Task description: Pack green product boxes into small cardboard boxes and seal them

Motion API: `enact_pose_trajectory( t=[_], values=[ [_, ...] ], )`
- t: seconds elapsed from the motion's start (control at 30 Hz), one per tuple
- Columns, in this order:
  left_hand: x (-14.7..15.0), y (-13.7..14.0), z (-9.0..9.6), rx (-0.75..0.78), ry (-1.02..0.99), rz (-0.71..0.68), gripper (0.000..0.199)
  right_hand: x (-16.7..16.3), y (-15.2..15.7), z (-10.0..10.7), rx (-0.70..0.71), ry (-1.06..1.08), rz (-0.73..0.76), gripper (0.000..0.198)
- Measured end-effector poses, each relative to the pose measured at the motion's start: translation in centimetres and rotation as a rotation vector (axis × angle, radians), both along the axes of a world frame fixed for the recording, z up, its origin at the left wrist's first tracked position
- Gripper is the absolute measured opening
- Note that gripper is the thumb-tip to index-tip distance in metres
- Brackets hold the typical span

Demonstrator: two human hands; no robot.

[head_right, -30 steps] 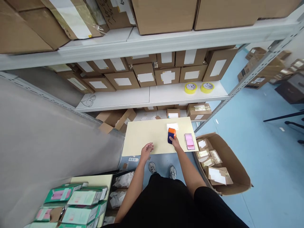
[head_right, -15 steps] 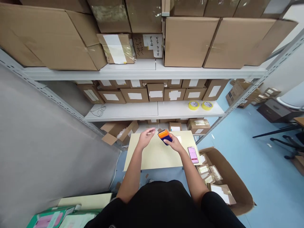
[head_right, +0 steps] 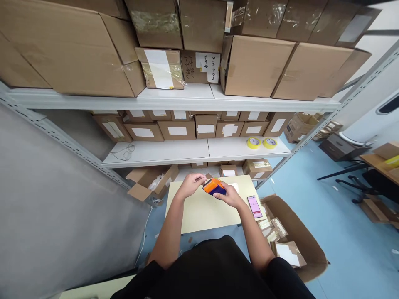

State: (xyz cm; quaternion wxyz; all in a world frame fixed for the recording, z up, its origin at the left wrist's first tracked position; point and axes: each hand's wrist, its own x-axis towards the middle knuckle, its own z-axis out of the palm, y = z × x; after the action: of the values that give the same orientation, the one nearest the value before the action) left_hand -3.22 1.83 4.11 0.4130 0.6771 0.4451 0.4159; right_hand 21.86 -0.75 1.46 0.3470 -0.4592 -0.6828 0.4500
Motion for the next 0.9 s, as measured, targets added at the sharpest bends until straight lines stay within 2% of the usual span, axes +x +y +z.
enact_pose_trajectory(
  t=[0.07, 0.17, 0.4, 0.5, 0.7, 0.77, 0.9],
  values=[
    [0.2, -0.1, 0.0, 0.011, 0.025, 0.052, 0.032, -0.1, 0.0, -0.1, 0.014, -0.064, 0.049, 0.048],
    [0.6, 0.3, 0.5, 0.022, 0.035, 0.088, 0.03, 0.1, 0.3, -0.3, 0.022, -0.098, 0.038, 0.045],
    [1.9, 2.4, 1.5, -0.073, 0.034, 0.019, 0.027, 2.0, 2.6, -0.4, 0.016, -0.057, 0.089, 0.054],
    [3.2, 2.9, 1.5, 0.006, 0.111, 0.073, 0.02, 3.0, 3.8, -0.7, 0.005, -0.056, 0.096, 0.054],
    [5.9, 4.1, 2.8, 0.273, 0.219, 0.292, 0.017, 6.0, 6.2, -1.4, 0.061, -0.041, 0.068, 0.047],
    [6.8, 4.5, 3.4, 0.308, 0.245, 0.3, 0.018, 7.2, 6.7, -1.9, 0.063, -0.021, 0.045, 0.047],
    [8.8, 4.1, 4.5, 0.354, 0.377, 0.228, 0.019, 8.8, 7.4, -2.8, 0.069, -0.002, -0.044, 0.049]
  ],
)
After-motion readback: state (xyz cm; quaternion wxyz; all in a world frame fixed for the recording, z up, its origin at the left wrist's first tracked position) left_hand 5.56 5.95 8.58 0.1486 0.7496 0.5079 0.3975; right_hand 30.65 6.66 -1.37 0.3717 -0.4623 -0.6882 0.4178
